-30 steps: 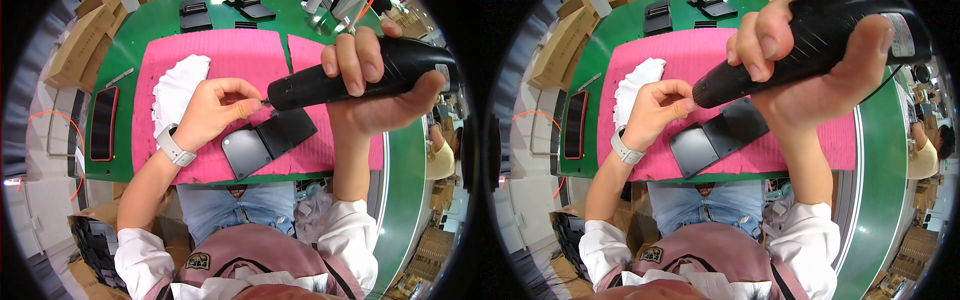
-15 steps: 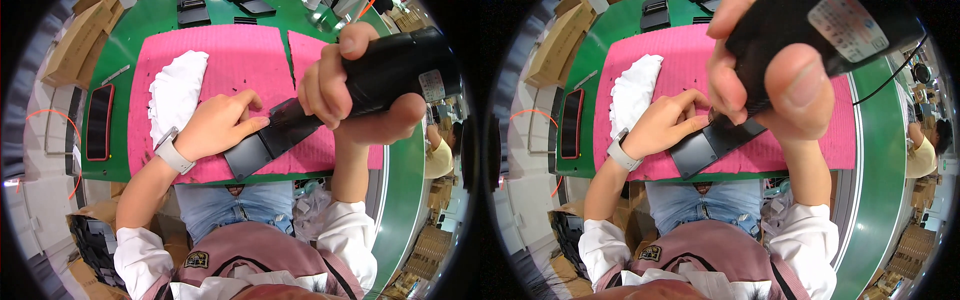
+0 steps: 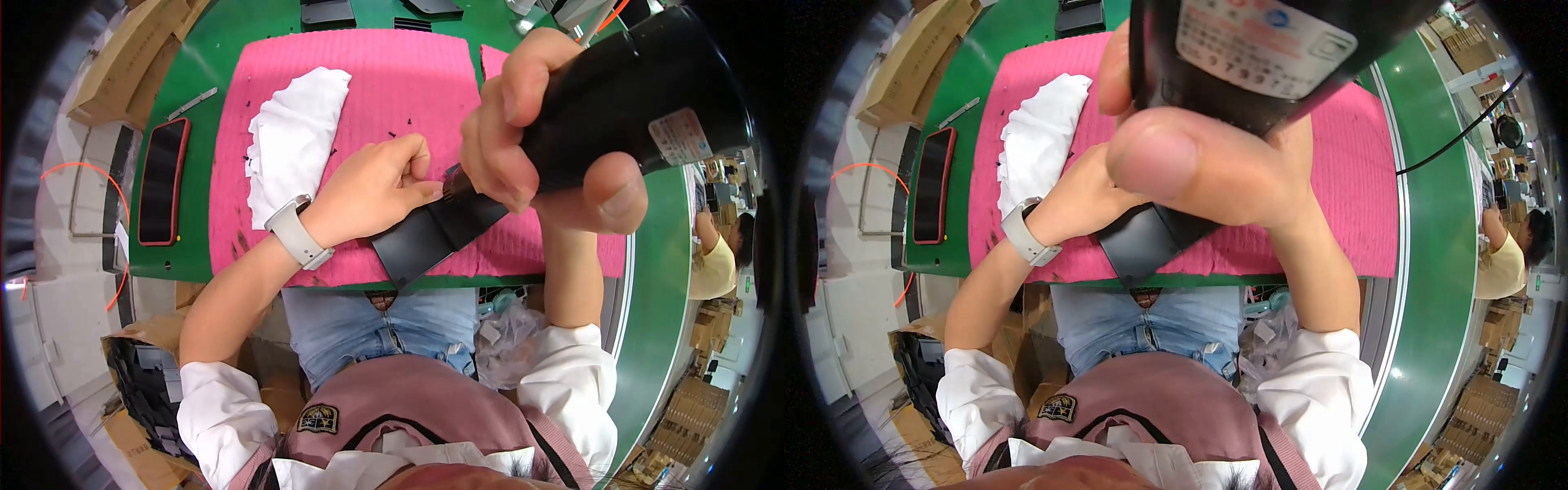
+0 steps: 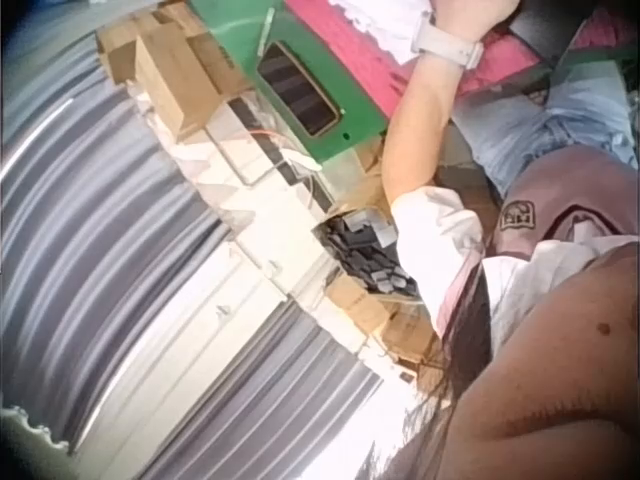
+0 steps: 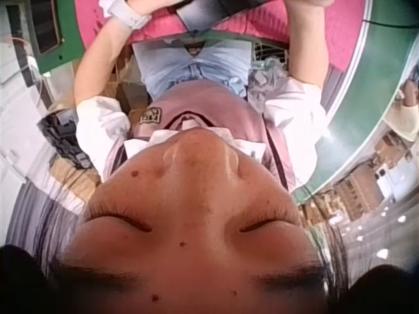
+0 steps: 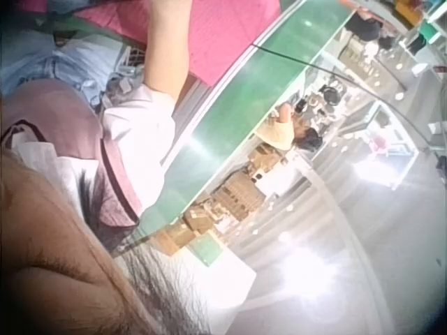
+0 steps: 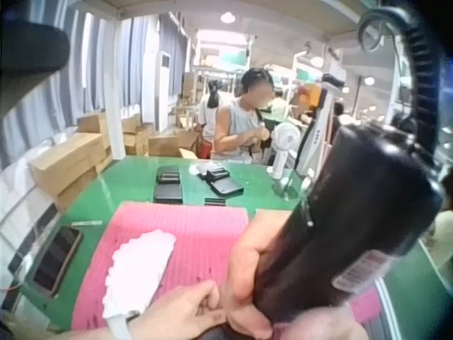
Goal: Assemble small plastic components by aligning them and driving screws with an electric screwdriver at a manufacturing workbench.
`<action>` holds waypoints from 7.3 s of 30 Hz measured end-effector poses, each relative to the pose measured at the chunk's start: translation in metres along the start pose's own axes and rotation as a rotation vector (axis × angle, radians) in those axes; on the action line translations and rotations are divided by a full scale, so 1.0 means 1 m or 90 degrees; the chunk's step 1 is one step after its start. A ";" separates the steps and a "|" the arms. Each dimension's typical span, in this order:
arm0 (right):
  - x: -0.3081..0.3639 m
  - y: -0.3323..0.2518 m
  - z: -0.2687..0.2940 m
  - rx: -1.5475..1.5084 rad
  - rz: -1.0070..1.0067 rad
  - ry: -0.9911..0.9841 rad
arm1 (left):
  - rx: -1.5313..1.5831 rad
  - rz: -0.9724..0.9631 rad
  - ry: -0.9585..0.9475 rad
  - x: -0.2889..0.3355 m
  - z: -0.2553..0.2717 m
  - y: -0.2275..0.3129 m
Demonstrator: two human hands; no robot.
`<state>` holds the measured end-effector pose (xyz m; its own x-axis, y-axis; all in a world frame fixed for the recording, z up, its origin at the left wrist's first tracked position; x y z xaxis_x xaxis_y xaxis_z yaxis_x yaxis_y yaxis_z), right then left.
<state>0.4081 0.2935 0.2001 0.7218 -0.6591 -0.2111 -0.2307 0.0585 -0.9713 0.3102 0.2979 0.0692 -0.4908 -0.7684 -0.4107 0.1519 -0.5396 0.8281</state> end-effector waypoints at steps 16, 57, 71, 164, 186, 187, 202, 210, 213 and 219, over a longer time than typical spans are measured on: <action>0.006 0.004 0.021 -0.071 0.056 -0.048 | -0.058 0.056 -0.016 -0.006 0.010 0.016; 0.027 -0.018 0.060 -0.143 0.172 -0.114 | -0.448 -0.122 0.054 -0.009 0.032 0.012; 0.036 -0.020 0.060 -0.214 0.246 -0.007 | 0.304 0.081 0.112 -0.007 0.021 0.022; 0.120 0.036 0.223 0.570 -0.359 0.542 | -0.704 0.179 0.655 0.322 0.081 0.117; -0.119 0.119 0.275 0.929 -0.208 0.652 | -0.649 0.413 0.965 0.596 0.082 0.064; -0.118 0.120 0.260 0.921 -0.240 0.662 | -0.601 0.327 0.944 0.538 0.107 0.076; 0.007 0.032 -0.041 1.052 0.233 0.170 | 0.394 0.060 0.449 0.025 0.062 0.034; -0.111 0.072 0.119 0.879 0.026 0.227 | 0.388 -0.056 0.481 0.037 0.105 0.023; -0.137 0.106 0.134 1.123 -0.110 0.164 | 0.449 -0.058 0.462 0.043 0.099 0.021; -0.159 0.114 0.160 1.044 -0.238 0.108 | 0.469 -0.030 0.422 0.047 0.095 0.020</action>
<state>0.3714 0.5249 0.1057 0.4778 -0.8769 -0.0518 0.8745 0.4804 -0.0672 0.2086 0.2833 0.1029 0.1314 -0.9097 -0.3939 -0.5368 -0.3993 0.7433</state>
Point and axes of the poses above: each hand's wrist, its own x-axis away from the middle knuckle, its own z-axis out of the back of the hand, y = z × x, the point moved 6 cm from there along -x, towards the middle knuckle, and after that the axes turned 15 degrees about -z, right-handed, at the moved point
